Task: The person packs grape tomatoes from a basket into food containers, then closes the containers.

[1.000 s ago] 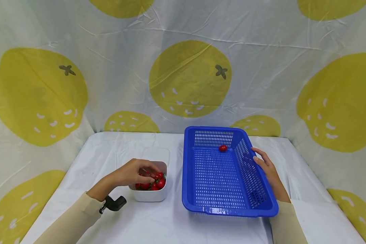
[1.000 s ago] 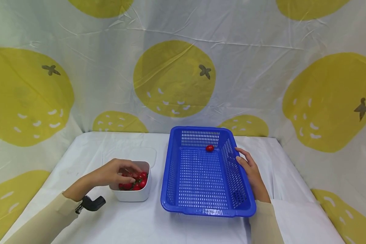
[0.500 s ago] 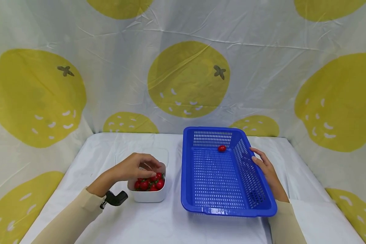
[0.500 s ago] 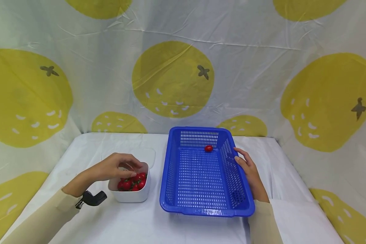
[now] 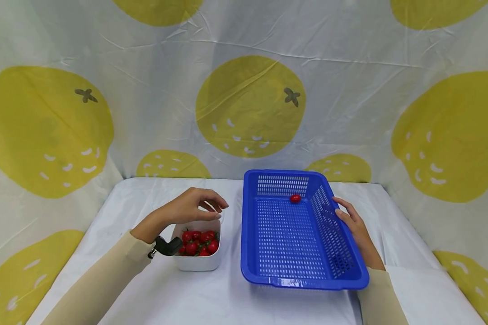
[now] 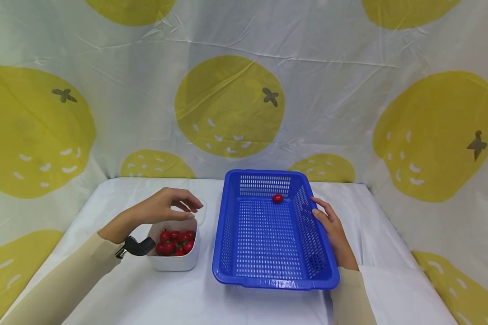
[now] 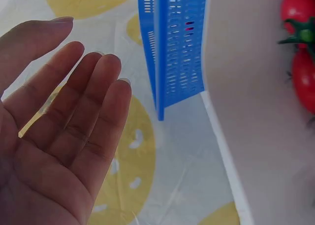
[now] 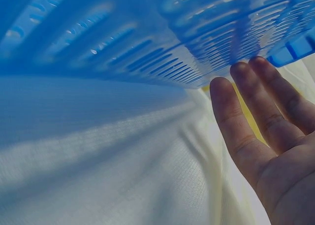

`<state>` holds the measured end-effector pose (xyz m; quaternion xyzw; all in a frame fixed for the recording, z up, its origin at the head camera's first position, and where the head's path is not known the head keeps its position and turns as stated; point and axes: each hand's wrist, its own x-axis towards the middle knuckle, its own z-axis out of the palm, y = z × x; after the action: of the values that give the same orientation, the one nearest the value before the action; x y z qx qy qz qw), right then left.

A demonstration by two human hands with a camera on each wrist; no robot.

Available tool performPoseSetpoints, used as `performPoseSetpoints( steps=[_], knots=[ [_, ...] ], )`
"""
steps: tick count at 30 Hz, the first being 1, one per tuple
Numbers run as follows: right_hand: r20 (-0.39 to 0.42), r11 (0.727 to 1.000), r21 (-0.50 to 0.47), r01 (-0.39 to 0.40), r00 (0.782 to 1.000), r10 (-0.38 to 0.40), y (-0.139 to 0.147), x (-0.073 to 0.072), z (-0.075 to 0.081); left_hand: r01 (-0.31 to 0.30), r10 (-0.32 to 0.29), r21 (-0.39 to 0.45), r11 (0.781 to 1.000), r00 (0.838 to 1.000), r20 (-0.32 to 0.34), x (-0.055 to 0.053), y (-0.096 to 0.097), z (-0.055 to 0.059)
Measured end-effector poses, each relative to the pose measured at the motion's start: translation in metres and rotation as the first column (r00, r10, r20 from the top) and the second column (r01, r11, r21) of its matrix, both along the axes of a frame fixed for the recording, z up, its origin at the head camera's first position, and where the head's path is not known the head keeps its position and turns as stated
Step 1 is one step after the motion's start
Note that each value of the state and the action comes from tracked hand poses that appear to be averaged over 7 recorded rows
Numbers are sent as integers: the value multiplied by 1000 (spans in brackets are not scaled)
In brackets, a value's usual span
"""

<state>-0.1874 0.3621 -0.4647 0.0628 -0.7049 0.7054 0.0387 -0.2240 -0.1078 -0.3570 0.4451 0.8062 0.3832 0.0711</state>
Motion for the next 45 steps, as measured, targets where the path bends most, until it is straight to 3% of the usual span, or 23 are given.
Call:
performPoseSetpoints(
  steps=[10,16,29,38,45],
  knots=[
    [12,1000,-5,1,1000,-1,-1,0,-3,5,-5,-28,1000,1000,13,-28,34,12],
    [5,1000,-17,3,1000,-3,-1,0,-2,25,-25,-3,1000,1000,-1,-40,54,15],
    [44,999,32,33,998,-35,-2,1,0,35,-36,-72,997,999,-18,-57,91,15],
    [-10,1000,5,7,1000,-7,3,0,-1,-4,3,-60,998,1000,-17,-75,127,15],
    [34,1000,-11,1,999,0,-2,3,1,-14,14,-37,999,1000,15,-85,148,12]
  ],
)
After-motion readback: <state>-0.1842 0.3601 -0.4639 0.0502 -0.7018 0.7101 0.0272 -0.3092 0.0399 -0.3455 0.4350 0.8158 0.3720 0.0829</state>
